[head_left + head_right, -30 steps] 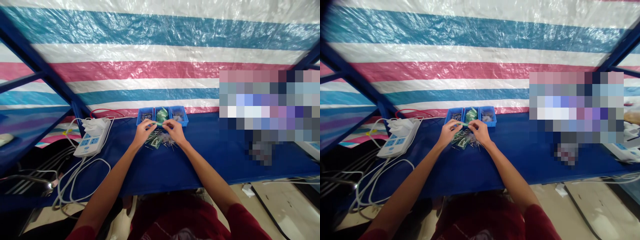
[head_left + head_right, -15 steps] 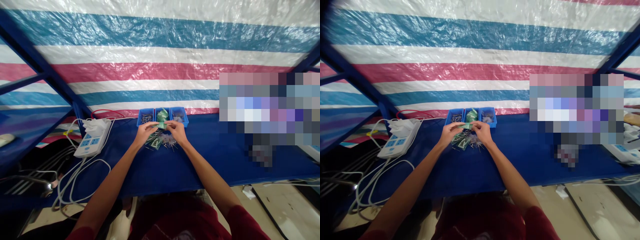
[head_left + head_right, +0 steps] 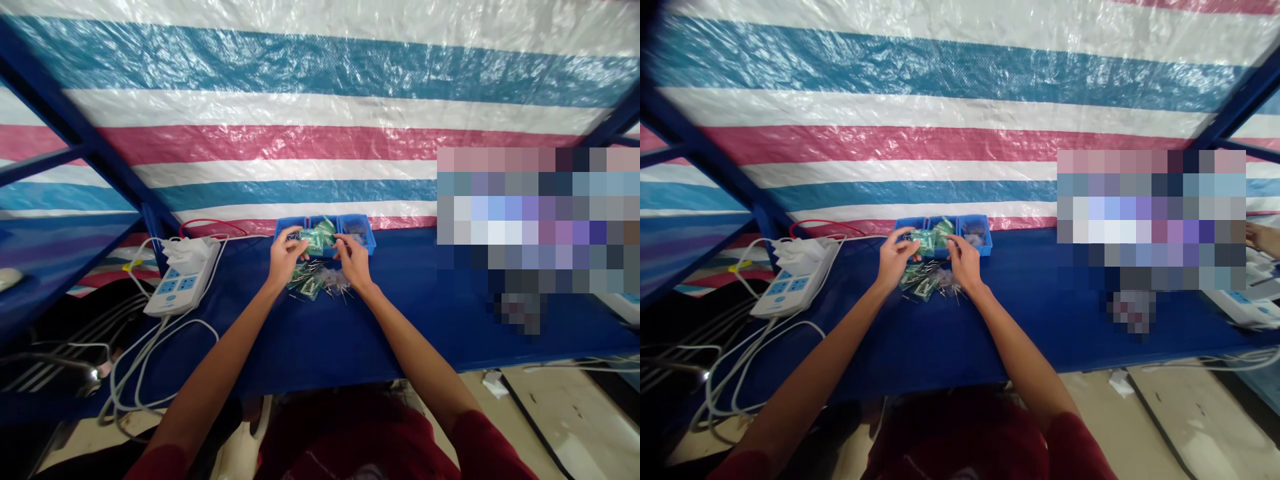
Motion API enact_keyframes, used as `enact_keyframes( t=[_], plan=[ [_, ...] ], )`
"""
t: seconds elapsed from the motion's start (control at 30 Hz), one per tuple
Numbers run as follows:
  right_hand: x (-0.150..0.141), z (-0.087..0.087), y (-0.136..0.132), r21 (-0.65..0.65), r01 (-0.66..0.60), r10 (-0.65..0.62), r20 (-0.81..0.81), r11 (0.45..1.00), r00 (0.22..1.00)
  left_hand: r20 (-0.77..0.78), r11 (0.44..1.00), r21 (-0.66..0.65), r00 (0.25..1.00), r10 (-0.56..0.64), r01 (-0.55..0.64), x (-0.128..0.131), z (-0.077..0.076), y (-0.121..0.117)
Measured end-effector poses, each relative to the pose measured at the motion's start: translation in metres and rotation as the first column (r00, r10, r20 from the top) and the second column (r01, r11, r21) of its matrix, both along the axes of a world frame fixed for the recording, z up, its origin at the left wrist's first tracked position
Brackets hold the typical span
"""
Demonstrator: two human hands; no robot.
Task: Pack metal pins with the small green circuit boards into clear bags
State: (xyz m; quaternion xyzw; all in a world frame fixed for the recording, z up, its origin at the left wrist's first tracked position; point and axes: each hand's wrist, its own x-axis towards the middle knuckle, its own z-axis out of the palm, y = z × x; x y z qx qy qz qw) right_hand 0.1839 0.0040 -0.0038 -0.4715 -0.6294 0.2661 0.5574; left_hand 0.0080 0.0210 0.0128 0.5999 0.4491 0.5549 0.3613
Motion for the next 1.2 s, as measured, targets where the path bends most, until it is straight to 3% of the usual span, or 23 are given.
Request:
enact_keyframes(
  t=[0.07, 0.13, 0.2, 0.27, 0.33, 0.43, 0.53, 0.7, 0.87, 0.97, 1.03, 1.1, 1.2],
  plan=[
    [0.001, 0.000, 0.001, -0.007, 0.044, -0.045, -0.035, 0.999, 0.998, -0.081, 0.998, 0.053, 0.996, 0.036, -0.032, 0.007, 0.005, 0.016],
    [0.003, 0.000, 0.001, -0.009, 0.060, -0.060, -0.050, 0.998, 0.997, -0.332, 0.995, 0.083, 0.939, 0.088, -0.064, 0.016, 0.008, 0.034],
    [0.004, 0.001, 0.001, -0.007, 0.060, -0.060, -0.052, 0.998, 0.997, -0.649, 0.988, 0.121, 0.746, 0.149, -0.093, 0.024, 0.008, 0.049],
    [0.004, 0.002, 0.001, -0.007, 0.059, -0.059, -0.041, 0.998, 0.997, -0.794, 0.970, 0.232, 0.562, 0.231, -0.071, 0.030, 0.006, 0.059],
    [0.004, 0.002, 0.001, -0.009, 0.060, -0.061, -0.027, 0.998, 0.998, -0.870, 0.968, 0.248, 0.449, 0.202, 0.047, 0.032, 0.005, 0.065],
    [0.004, 0.001, 0.001, -0.002, 0.051, -0.051, -0.015, 0.999, 0.999, -0.919, 0.959, 0.185, 0.383, 0.092, 0.214, 0.029, 0.004, 0.072],
    [0.004, -0.001, 0.002, 0.000, 0.030, -0.030, -0.011, 1.000, 0.999, -0.930, 0.944, 0.162, 0.365, 0.048, 0.287, 0.024, 0.004, 0.081],
    [0.003, -0.005, 0.004, -0.013, -0.009, 0.009, 0.012, 1.000, 1.000, -0.970, 0.941, 0.053, 0.239, -0.030, 0.336, 0.017, -0.003, 0.093],
    [0.002, -0.007, 0.006, -0.047, -0.040, 0.044, 0.085, 0.998, 0.995, -0.975, 0.952, 0.048, 0.221, -0.021, 0.303, 0.021, -0.005, 0.098],
    [0.006, -0.003, 0.005, -0.079, 0.037, -0.013, 0.293, 0.996, 0.956, -0.971, 0.958, 0.045, 0.236, -0.024, 0.282, 0.025, -0.001, 0.091],
    [0.010, 0.002, 0.004, -0.132, 0.092, -0.016, 0.491, 0.987, 0.871, -0.948, 0.960, 0.114, 0.317, 0.027, 0.256, 0.025, 0.001, 0.078],
    [0.014, 0.007, 0.002, -0.213, 0.102, 0.058, 0.635, 0.972, 0.770, -0.889, 0.949, 0.240, 0.439, 0.129, 0.207, 0.021, 0.003, 0.060],
    [0.012, 0.011, -0.001, -0.316, 0.071, 0.188, 0.712, 0.946, 0.676, -0.790, 0.932, 0.349, 0.565, 0.238, 0.095, 0.011, 0.008, 0.028]
  ],
)
